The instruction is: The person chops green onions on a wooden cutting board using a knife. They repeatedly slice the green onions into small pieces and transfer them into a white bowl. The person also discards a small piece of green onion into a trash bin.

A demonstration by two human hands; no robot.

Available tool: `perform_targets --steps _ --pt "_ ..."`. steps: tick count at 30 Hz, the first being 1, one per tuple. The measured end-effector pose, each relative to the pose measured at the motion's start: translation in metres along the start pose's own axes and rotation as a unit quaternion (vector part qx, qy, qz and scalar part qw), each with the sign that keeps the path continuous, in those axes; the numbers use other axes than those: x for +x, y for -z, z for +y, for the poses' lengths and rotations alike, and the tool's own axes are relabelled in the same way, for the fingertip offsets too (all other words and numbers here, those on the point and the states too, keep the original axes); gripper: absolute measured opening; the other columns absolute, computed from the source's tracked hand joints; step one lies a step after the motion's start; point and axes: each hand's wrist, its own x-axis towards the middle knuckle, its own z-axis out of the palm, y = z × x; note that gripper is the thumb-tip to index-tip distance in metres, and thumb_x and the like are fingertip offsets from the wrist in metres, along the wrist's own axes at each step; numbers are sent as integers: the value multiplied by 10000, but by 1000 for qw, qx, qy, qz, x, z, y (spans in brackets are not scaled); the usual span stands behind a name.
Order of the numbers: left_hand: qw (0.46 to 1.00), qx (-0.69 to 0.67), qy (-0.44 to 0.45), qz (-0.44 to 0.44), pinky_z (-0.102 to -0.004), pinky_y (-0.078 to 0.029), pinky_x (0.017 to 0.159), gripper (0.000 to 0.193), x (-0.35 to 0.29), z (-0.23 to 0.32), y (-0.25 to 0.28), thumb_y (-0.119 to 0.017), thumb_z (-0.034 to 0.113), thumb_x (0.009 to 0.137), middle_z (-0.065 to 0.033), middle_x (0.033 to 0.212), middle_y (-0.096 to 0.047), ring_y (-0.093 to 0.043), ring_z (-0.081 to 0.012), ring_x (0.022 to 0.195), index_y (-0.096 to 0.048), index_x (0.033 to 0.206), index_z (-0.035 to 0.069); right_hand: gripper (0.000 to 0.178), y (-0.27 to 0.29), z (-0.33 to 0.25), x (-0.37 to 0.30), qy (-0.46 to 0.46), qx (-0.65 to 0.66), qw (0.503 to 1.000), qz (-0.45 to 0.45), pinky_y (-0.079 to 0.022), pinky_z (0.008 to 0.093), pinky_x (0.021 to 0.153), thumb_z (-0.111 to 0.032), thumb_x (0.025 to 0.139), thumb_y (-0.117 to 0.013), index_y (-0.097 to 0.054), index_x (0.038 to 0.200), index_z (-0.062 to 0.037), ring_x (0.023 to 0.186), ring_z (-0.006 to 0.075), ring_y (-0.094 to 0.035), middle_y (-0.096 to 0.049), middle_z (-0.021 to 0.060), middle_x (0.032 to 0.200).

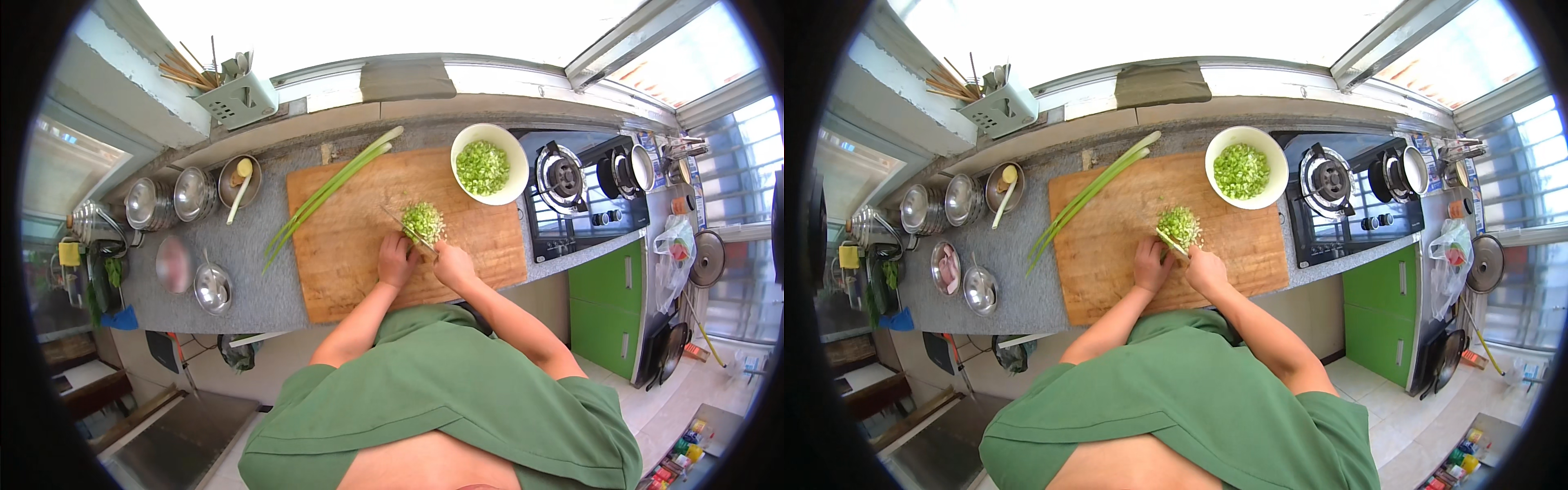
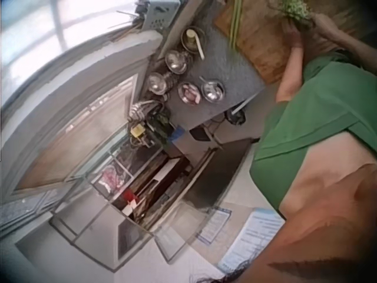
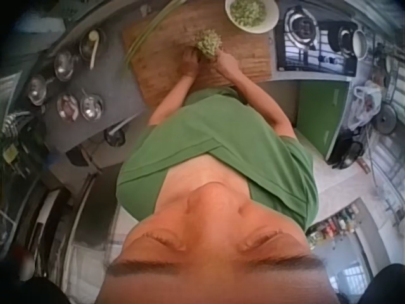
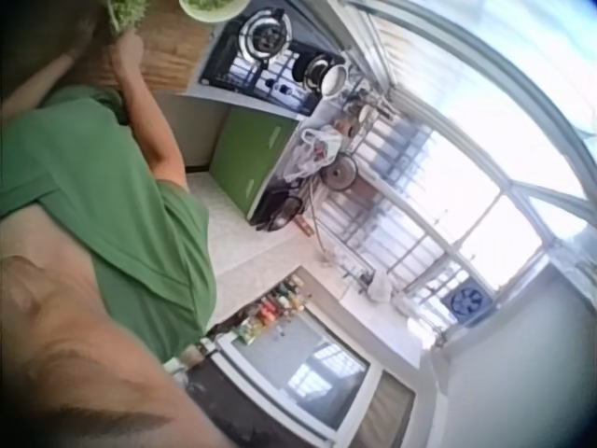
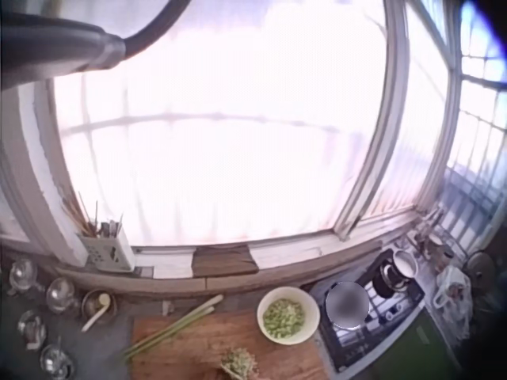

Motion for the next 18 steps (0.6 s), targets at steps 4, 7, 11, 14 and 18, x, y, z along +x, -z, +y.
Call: perform_targets --steps 4,7,11,14,18 --pt "1000 -1 4 2 -442 -490 794 156 -1 1 0 -672 62 715 -162 926 -565 -560 -357 899 -582 837 23 175 2 -5 3 -10 -28 999 -25 -514 532 774 -99 820 -567 -623 984 -75 894 438 -648 -686 245 910" --pt "1000 -6 12 -2 -448 -490 799 147 0 1 -1 -669 62 717 -165 931 -564 -558 -359 902 -582 830 23 169 -4 -5 14 -8 -31 999 -26 -515 533 772 -103 818 -572 -619 977 -72 898 436 -650 -688 241 917" --pt "1000 0 6 1 -446 -491 808 144 -2 0 -2 -667 65 720 -161 951 -571 -559 -358 910 -589 836 29 154 -9 -2 8 -3 12 1000 9 -508 538 763 -106 824 -566 -618 966 -73 864 441 -648 -681 246 874" --pt "1000 0 8 -9 -443 -492 820 145 -3 -2 1 -663 65 722 -155 966 -578 -560 -357 923 -598 847 34 138 -8 4 3 19 31 999 35 -503 542 755 -106 830 -559 -621 949 -74 841 444 -646 -675 249 847" --pt "1000 0 4 1 -439 -492 822 153 -3 -2 -1 -666 72 729 -147 969 -581 -557 -354 932 -608 865 33 136 -1 -7 -6 8 9 1000 16 -503 544 753 -95 824 -559 -624 941 -70 844 446 -646 -675 248 845"
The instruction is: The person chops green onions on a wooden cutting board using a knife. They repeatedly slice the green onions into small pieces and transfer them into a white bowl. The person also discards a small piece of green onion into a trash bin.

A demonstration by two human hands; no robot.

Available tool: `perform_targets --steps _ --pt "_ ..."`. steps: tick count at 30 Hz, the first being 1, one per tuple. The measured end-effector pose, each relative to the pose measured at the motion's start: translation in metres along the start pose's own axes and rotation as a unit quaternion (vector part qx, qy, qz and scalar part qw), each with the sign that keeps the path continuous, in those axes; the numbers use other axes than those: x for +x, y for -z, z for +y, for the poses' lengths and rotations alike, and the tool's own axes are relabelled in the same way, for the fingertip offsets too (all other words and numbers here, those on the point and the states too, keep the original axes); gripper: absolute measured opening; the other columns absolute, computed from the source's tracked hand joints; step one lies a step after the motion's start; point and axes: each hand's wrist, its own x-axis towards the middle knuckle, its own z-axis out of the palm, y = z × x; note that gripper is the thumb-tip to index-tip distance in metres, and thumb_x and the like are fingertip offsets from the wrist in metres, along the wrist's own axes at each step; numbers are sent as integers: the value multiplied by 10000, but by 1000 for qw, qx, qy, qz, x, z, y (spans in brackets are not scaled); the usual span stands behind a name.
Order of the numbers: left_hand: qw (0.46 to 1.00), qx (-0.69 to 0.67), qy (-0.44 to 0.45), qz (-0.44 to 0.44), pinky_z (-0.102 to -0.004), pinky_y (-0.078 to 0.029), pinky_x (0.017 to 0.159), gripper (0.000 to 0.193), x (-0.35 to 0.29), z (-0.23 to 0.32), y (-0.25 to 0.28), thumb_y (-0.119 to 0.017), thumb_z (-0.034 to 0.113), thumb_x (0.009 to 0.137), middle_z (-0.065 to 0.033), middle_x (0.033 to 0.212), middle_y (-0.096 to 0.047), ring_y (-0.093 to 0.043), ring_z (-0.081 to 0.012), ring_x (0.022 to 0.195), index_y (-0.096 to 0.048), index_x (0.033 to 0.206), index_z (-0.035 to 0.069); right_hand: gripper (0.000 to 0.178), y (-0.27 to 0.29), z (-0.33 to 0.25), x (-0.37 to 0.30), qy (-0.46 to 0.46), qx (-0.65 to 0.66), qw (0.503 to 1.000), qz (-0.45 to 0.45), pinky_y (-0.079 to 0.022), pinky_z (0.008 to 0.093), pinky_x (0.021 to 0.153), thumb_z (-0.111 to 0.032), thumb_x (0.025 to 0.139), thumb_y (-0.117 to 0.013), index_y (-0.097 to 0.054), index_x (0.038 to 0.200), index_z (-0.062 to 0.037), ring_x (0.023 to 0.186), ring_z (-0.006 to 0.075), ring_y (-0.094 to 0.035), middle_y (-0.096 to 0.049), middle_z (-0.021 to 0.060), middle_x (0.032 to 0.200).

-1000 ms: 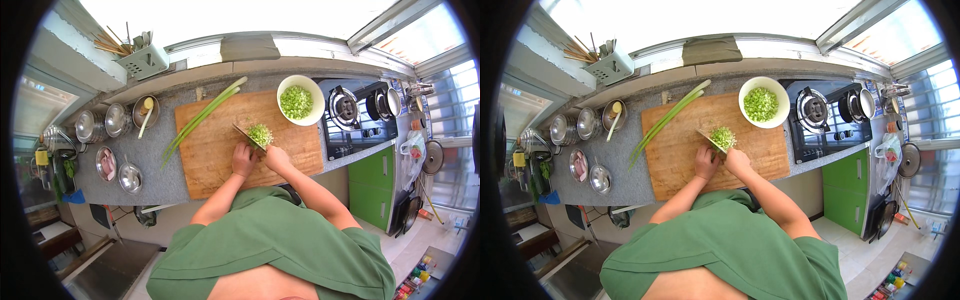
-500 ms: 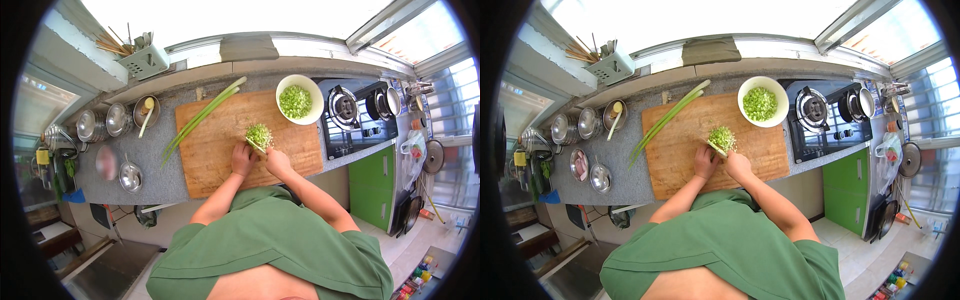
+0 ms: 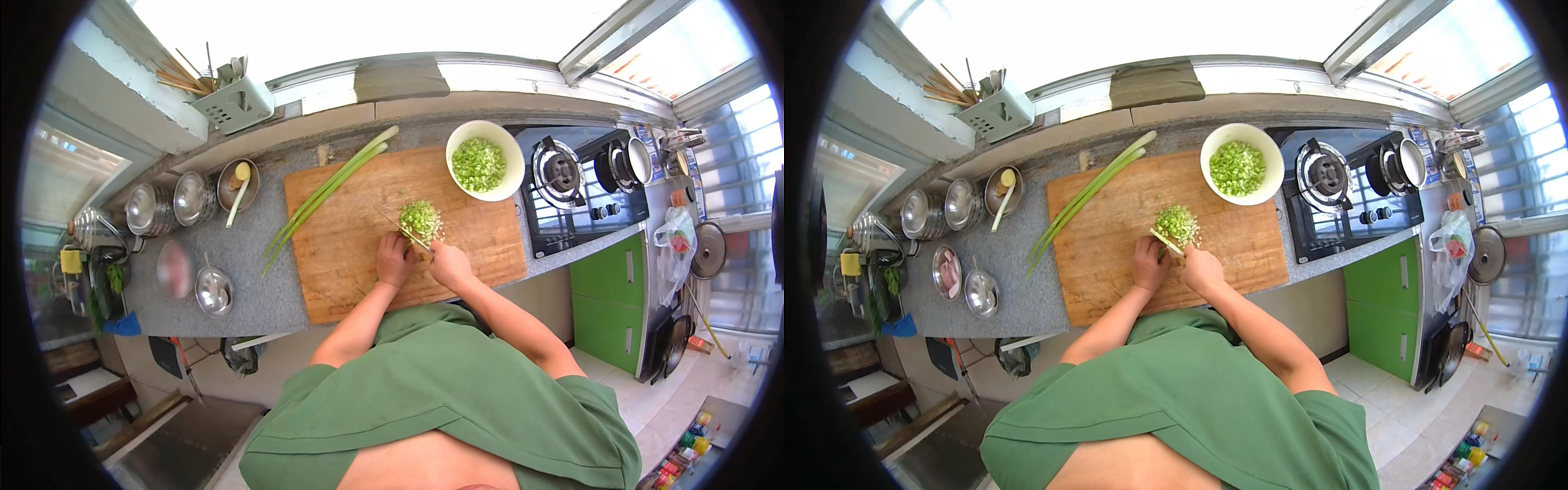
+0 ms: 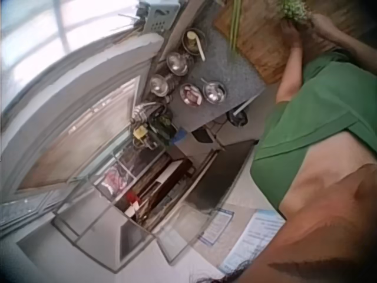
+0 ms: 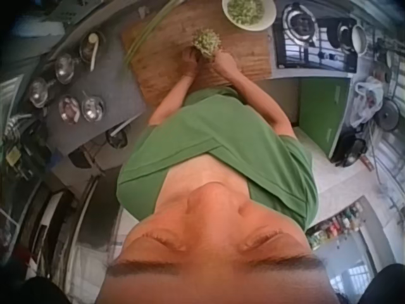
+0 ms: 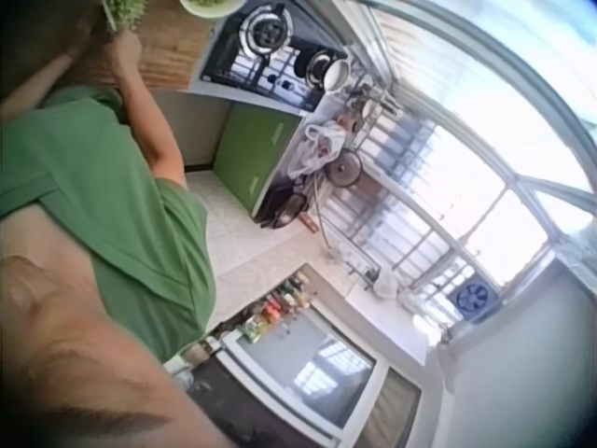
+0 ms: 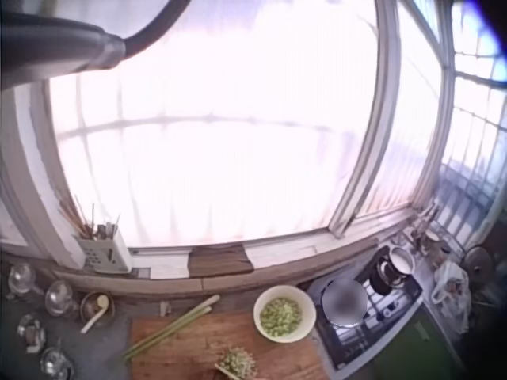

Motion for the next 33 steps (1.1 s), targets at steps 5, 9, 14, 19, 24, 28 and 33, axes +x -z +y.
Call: perform_targets --steps 5,9,14,19,24,28,33 --pt "1000 21 9 -13 -435 -495 817 165 -1 3 2 -677 72 736 -146 964 -579 -557 -349 936 -612 881 26 168 -10 2 13 -9 -32 999 -27 -506 534 773 -80 809 -568 -624 967 -63 873 443 -645 -675 249 854" --pt "1000 17 3 -6 -437 -496 806 172 -3 -1 -1 -688 74 738 -146 975 -584 -562 -350 941 -611 883 26 139 -12 -4 15 -31 -6 999 -14 -501 528 790 -75 808 -566 -620 933 -50 898 447 -636 -670 259 867" --pt "1000 20 7 1 -441 -496 799 165 6 6 0 -703 88 756 -137 994 -600 -574 -348 954 -617 889 45 161 -8 18 13 11 53 998 31 -503 535 777 -102 820 -575 -619 968 -58 895 447 -639 -672 261 874" --pt "999 6 51 -12 -432 -498 808 171 8 13 1 -717 98 768 -139 1008 -600 -578 -346 956 -617 897 48 156 5 11 6 0 64 997 39 -499 545 773 -92 817 -561 -630 953 -60 869 453 -638 -671 259 870" --pt "1000 12 26 10 -443 -488 816 171 10 17 10 -715 80 761 -147 1028 -589 -564 -359 967 -609 890 44 178 12 8 6 1 44 999 25 -508 529 768 -91 817 -565 -631 980 -66 867 430 -650 -681 240 868" --pt "1000 11 8 -8 -445 -477 845 170 0 4 13 -707 70 758 -145 1039 -582 -546 -362 984 -606 892 44 196 15 2 4 -2 14 1000 -19 -512 524 769 -100 819 -568 -633 1003 -77 869 420 -658 -685 235 871" --pt "1000 20 9 -11 -441 -474 853 164 -1 4 12 -702 77 764 -141 1030 -581 -539 -357 977 -611 896 42 200 8 8 8 -2 -7 1000 -22 -508 531 775 -118 833 -565 -646 1014 -95 869 430 -654 -683 246 875"
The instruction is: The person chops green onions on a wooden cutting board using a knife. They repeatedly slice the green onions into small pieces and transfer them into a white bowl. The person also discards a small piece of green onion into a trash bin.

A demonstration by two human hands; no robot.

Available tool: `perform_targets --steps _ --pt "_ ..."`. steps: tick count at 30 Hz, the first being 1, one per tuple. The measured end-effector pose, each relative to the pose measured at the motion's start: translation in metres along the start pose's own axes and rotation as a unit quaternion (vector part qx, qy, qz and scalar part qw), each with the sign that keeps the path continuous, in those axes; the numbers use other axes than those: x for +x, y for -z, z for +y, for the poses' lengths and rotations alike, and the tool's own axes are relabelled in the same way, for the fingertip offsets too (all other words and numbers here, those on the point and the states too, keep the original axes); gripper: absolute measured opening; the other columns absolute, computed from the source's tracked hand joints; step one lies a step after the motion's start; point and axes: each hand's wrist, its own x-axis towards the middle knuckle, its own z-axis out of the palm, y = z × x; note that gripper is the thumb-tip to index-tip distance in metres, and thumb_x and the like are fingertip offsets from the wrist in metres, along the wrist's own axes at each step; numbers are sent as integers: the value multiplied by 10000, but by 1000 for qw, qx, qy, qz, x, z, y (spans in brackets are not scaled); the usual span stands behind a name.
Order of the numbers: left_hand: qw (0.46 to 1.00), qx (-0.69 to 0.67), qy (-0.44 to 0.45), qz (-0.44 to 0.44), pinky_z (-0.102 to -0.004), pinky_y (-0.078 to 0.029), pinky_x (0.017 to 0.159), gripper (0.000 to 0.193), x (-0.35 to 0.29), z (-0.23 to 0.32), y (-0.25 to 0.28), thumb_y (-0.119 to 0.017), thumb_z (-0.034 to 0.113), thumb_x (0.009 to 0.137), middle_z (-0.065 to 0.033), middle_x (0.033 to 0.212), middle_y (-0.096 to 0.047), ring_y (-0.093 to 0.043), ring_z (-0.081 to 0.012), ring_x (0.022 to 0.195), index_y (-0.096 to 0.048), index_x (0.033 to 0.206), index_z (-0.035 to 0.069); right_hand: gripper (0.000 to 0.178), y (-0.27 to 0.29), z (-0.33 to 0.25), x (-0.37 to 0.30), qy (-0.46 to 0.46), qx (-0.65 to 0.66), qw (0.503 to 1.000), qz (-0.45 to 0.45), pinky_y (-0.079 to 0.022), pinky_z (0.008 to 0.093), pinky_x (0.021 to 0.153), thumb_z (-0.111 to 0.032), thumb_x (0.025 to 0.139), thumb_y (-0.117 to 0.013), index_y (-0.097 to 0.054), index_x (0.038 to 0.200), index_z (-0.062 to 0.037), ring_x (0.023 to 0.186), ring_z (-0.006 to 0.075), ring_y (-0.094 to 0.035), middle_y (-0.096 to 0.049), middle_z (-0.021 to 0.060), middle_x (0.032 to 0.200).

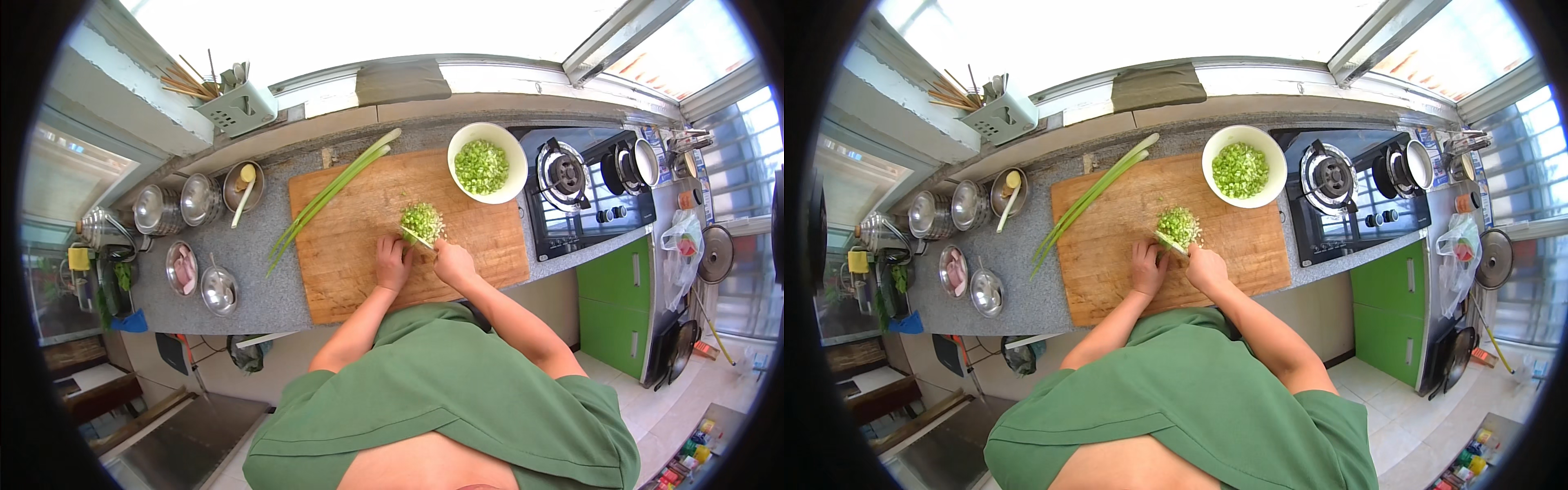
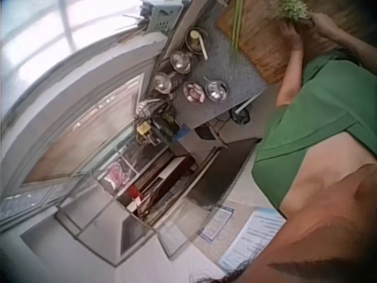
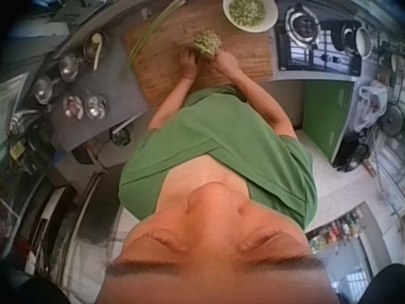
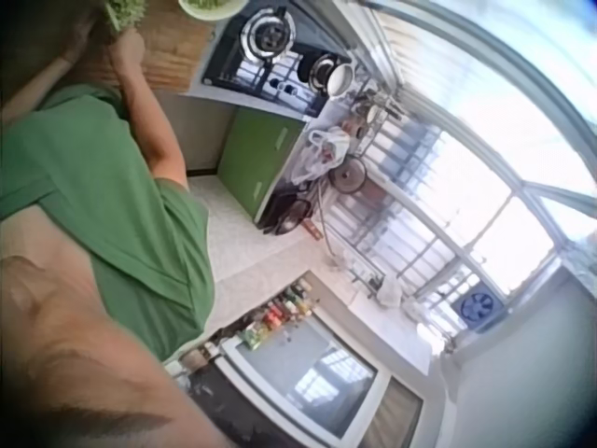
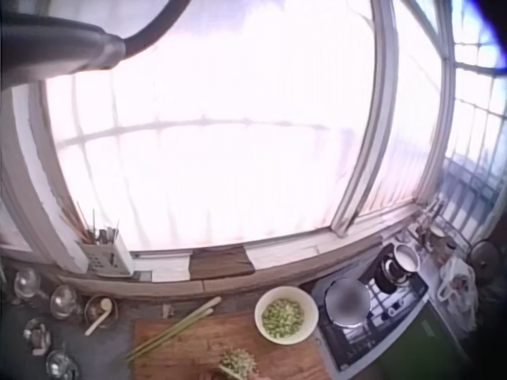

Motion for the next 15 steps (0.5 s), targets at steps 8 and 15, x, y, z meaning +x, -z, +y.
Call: perform_targets --steps 8,15 --pt "1000 -19 11 15 -434 -488 833 151 -2 -4 -10 -696 78 771 -146 985 -586 -557 -352 946 -618 892 35 151 3 -10 7 -5 -38 999 -34 -512 524 776 -87 823 -558 -623 959 -70 882 436 -653 -682 241 888" --pt "999 -33 10 34 -430 -496 806 160 1 -3 -10 -707 31 731 -150 978 -598 -574 -354 926 -621 866 21 169 -10 0 10 15 28 999 6 -508 531 761 -101 831 -565 -619 986 -59 877 431 -657 -682 241 866"
